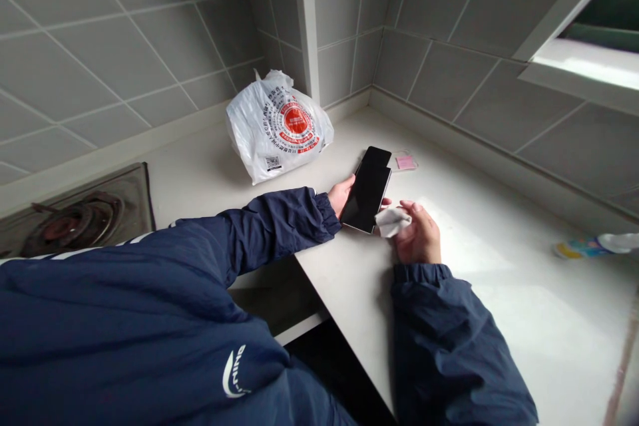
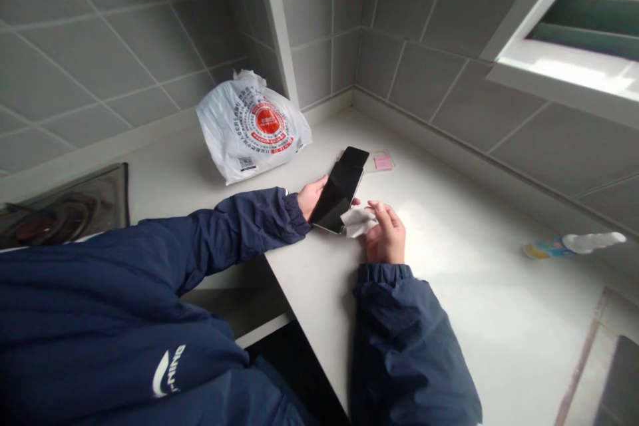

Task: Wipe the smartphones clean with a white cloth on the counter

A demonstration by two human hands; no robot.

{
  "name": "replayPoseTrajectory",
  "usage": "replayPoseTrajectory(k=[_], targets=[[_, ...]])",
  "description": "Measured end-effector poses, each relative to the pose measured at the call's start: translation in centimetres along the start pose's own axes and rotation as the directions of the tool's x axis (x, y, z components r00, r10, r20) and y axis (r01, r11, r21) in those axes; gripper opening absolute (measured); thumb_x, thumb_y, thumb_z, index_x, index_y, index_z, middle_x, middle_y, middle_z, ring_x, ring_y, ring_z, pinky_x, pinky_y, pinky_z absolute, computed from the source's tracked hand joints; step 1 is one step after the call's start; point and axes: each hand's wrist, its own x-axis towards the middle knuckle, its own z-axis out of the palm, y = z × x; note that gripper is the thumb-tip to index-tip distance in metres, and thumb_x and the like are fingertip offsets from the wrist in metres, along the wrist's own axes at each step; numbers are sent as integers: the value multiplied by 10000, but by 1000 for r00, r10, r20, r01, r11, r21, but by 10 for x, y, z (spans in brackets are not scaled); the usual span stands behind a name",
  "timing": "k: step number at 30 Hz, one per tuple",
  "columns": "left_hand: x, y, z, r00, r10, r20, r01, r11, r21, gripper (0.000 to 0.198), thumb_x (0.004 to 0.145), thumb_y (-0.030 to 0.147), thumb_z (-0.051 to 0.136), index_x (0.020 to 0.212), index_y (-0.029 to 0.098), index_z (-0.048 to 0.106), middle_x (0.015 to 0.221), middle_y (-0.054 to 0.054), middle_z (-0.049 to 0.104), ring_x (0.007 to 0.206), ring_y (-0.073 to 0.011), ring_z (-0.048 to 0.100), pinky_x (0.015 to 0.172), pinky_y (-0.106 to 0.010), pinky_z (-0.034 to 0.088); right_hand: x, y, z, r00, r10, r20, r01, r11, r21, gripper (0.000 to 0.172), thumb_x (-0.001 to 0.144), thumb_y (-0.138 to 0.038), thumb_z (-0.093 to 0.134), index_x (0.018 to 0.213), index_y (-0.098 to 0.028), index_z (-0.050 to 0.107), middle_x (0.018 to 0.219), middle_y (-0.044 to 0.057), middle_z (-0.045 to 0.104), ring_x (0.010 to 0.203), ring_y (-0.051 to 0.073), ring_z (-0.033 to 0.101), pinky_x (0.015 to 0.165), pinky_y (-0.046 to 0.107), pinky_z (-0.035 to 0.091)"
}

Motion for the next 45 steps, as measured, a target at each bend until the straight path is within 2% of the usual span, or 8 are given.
replayPoseTrajectory(k=[7,14,22,30,32,37,39,45], targets=[[-5,3,7,998,-58,23,56,995,83,795,972,671,130,1154,104,655,1021,-207,728,885,-331,717,816,-539,547,5,-7,-7,991,-52,-127,67,991,115,495,583,-215,894,1030,-219,683,907,17,722,729,169,703,503,234,518],[-2,3,-6,977,-128,172,123,992,42,824,961,687,116,1158,91,650,1056,-209,726,875,-319,711,851,-534,535,8,-3,-10,979,-98,-181,115,990,86,446,588,-227,893,992,-221,703,973,23,741,845,209,727,625,340,609],[-6,6,-3,987,-151,52,147,986,77,782,983,637,113,1139,97,657,924,-197,726,817,-326,710,823,-572,523,4,1,-5,935,-206,-290,186,978,-93,441,599,-304,909,989,-222,720,933,10,735,737,162,696,562,289,578],[0,0,-5,998,-60,35,56,993,101,659,1020,549,203,1221,114,655,903,-150,737,811,-277,710,827,-466,544,-5,2,14,911,-372,-180,330,917,-226,287,652,-329,891,830,-207,702,813,-19,706,721,123,652,729,289,560],[2,-1,-8,994,-92,66,87,992,87,686,1019,572,201,1220,102,658,918,-155,738,810,-272,708,819,-448,544,-12,2,19,892,-452,-22,400,810,-428,207,752,-340,829,870,-219,710,851,4,715,768,155,661,776,336,558],[4,1,-12,996,-88,24,87,995,49,717,1027,590,198,1219,68,650,867,-140,740,737,-229,700,750,-354,538,-24,10,22,688,-630,359,593,204,-779,65,877,-305,689,885,-247,716,996,65,703,1011,234,630,950,433,516],[3,2,-10,996,-84,-2,84,995,62,690,1045,537,182,1239,61,642,844,-129,740,699,-215,694,738,-336,533,-23,14,19,659,-671,340,584,172,-793,153,870,-310,698,999,-230,707,1008,71,692,992,233,644,921,425,539],[-6,3,1,994,-105,34,104,994,24,633,1064,437,169,1295,57,619,898,-130,754,769,-215,719,822,-340,531,-16,14,13,661,-739,131,515,321,-795,161,892,-312,669,980,-184,711,928,57,724,855,195,694,833,377,576]])
